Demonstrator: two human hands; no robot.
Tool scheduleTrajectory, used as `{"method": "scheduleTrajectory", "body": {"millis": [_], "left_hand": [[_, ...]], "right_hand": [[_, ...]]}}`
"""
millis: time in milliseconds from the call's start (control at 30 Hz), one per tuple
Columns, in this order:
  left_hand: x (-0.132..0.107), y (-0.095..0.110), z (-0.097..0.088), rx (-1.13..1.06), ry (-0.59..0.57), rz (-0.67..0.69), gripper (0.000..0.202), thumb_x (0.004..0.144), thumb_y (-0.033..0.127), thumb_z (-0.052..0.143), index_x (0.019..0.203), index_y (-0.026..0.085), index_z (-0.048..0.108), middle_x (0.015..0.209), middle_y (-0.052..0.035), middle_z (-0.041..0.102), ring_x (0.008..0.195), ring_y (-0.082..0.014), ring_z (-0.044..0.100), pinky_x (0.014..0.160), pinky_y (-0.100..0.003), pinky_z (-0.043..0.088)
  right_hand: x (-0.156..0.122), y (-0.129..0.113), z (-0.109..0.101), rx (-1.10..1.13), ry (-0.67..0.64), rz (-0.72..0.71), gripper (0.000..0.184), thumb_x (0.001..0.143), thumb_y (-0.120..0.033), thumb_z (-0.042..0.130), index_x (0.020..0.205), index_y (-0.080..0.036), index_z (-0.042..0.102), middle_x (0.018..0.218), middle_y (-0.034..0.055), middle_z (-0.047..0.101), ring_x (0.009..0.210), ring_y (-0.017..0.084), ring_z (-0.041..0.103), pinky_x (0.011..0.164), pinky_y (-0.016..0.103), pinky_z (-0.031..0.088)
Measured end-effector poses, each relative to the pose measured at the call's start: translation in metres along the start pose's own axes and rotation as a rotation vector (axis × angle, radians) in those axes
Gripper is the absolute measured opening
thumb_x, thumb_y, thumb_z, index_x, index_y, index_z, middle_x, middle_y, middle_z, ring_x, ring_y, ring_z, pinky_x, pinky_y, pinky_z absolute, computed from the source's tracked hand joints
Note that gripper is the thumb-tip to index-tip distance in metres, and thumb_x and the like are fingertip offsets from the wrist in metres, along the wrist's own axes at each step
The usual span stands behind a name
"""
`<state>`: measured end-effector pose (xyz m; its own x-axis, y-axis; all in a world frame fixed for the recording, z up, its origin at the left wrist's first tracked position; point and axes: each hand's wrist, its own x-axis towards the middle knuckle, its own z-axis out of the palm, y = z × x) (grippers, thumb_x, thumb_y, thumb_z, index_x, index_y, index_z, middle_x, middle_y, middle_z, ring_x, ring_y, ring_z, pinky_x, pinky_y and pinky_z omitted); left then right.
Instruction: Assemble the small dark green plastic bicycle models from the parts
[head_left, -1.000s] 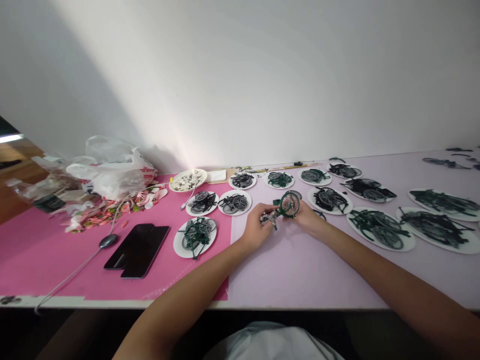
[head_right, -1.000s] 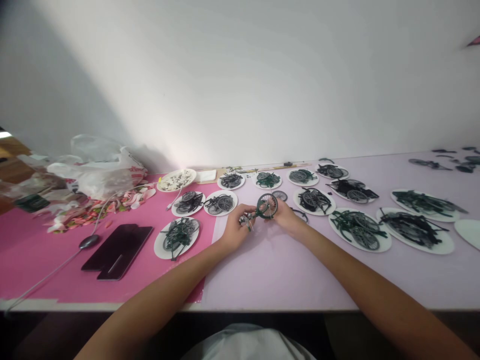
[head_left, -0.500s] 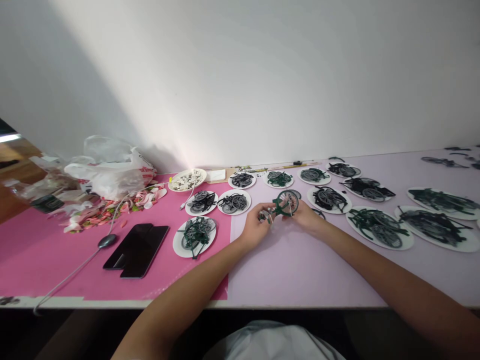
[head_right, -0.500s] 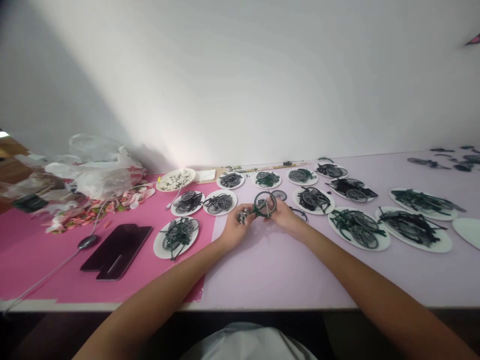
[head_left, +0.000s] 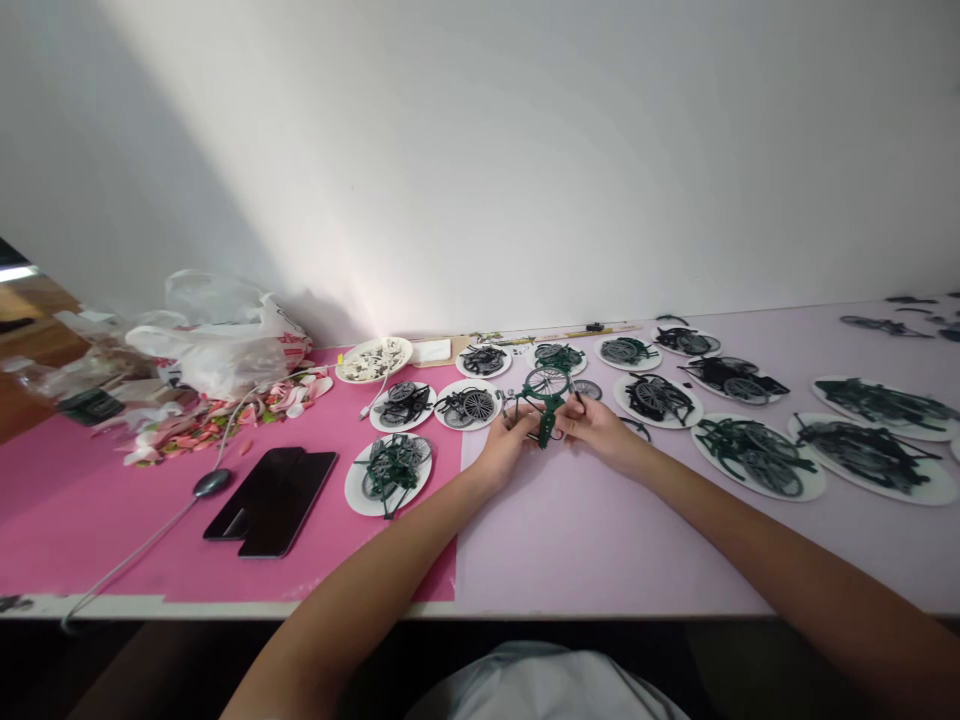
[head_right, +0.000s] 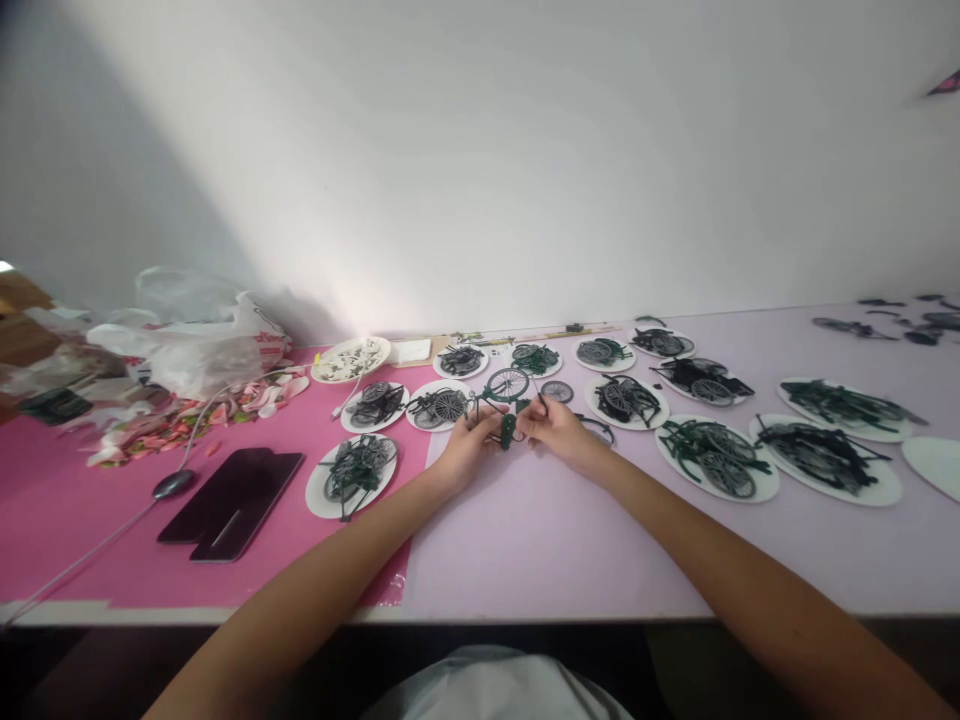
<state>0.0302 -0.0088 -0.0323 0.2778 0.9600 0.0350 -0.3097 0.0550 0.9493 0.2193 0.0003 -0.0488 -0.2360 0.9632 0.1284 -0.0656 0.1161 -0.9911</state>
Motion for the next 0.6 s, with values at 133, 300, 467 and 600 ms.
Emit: {"method": "scheduleTrajectory", "body": {"millis": [133,300,467,600], "left_hand": [[0.006,-0.006,-0.004,-0.017,-0.011,-0.027,0.032,0.073,0.041,0.078,0.087,0.015,0.067,0.073,-0.0018,0.064,0.067,-0.0137,0.059,0.061,-0.025,0.042],[0.01,-0.012,-0.007,-0.068,-0.014,-0.039,0.032,0.075,0.043,0.076,0.087,0.015,0.065,0.072,-0.0032,0.066,0.067,-0.0152,0.062,0.061,-0.025,0.044],[0.009,-0.011,-0.009,-0.036,-0.052,-0.039,0.034,0.072,0.039,0.078,0.09,0.014,0.065,0.075,-0.0051,0.068,0.067,-0.015,0.062,0.059,-0.025,0.043],[0.007,-0.009,-0.009,0.012,-0.086,-0.01,0.039,0.065,0.031,0.085,0.094,0.013,0.067,0.078,-0.0041,0.069,0.067,-0.0137,0.062,0.063,-0.026,0.045]], "right_hand": [[-0.001,-0.005,0.001,-0.024,0.008,0.011,0.064,0.075,-0.059,0.084,0.081,-0.026,0.029,0.084,0.0006,0.065,0.077,0.018,0.065,0.057,0.027,0.049],[-0.003,-0.01,0.002,-0.044,0.016,0.027,0.066,0.073,-0.06,0.084,0.079,-0.026,0.027,0.08,0.0007,0.067,0.075,0.02,0.068,0.055,0.028,0.048],[-0.002,-0.012,0.003,-0.055,0.071,0.033,0.067,0.069,-0.06,0.087,0.079,-0.027,0.029,0.08,0.0017,0.068,0.078,0.022,0.068,0.057,0.03,0.051],[-0.002,-0.012,0.001,-0.08,0.1,0.042,0.067,0.066,-0.059,0.088,0.078,-0.026,0.031,0.08,0.0009,0.068,0.07,0.018,0.063,0.056,0.03,0.048]]}}
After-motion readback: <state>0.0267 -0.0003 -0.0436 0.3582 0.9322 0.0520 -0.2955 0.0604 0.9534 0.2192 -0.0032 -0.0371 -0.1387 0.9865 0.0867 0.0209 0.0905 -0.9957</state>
